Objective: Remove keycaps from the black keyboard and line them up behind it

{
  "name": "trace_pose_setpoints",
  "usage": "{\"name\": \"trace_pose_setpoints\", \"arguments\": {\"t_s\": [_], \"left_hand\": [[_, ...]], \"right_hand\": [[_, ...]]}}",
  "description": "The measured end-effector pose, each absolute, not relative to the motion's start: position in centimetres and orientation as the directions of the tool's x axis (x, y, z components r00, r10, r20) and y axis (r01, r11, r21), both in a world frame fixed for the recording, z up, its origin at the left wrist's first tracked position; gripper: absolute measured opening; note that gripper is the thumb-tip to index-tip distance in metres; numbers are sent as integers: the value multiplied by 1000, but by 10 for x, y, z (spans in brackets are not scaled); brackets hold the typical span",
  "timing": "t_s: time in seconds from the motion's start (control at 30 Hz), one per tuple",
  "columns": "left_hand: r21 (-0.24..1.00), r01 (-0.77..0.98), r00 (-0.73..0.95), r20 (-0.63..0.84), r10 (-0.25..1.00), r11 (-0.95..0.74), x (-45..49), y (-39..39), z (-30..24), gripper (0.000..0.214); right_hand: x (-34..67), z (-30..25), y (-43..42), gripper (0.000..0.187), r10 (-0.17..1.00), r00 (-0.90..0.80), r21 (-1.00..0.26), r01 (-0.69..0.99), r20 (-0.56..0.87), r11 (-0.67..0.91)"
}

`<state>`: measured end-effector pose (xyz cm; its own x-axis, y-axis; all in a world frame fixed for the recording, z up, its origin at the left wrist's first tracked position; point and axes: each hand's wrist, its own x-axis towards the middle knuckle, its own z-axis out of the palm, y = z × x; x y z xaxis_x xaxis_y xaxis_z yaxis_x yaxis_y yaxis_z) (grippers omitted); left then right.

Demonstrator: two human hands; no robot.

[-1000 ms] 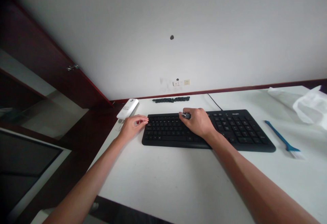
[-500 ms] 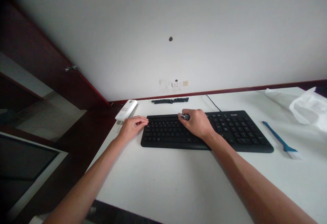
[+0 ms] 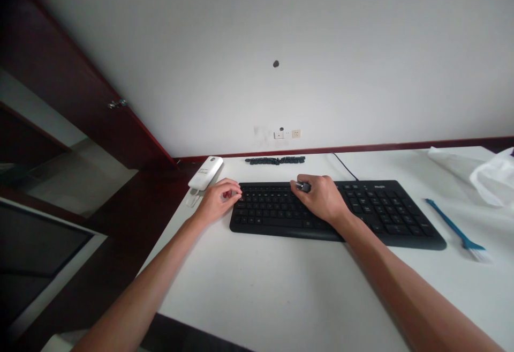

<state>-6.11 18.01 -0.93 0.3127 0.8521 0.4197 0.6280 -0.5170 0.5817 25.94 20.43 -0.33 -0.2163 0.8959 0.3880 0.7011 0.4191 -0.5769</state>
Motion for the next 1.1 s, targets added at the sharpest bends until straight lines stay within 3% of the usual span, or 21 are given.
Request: {"name": "trace_pose_setpoints", "arguments": {"t_s": [0.47,0.63,0.77,0.87,1.0,1.1], "left_hand": [[696,631,15,430,903,-342,-72,201,-25,16],[750,586,-1,378,926,-306,-75,203,-26,20],[732,602,46,366,929,-318,-74,201,-27,19],[715,621,81,349,934,-321,-72,200,-26,17],[726,626,63,314,947,-282,-72,200,-24,14],[721,636,70,302,951,-276,-73,200,-24,14]], "right_hand": [[259,3,200,39,910,-219,-597,696,353,399],[259,18,200,39,933,-144,-695,633,329,342],[229,35,206,44,958,-71,-886,369,277,283],[188,48,210,34,924,-329,-972,59,196,227],[136,61,217,21,912,-364,-923,-382,191,40],[110,59,225,39,906,-399,-872,-483,140,-77]]}}
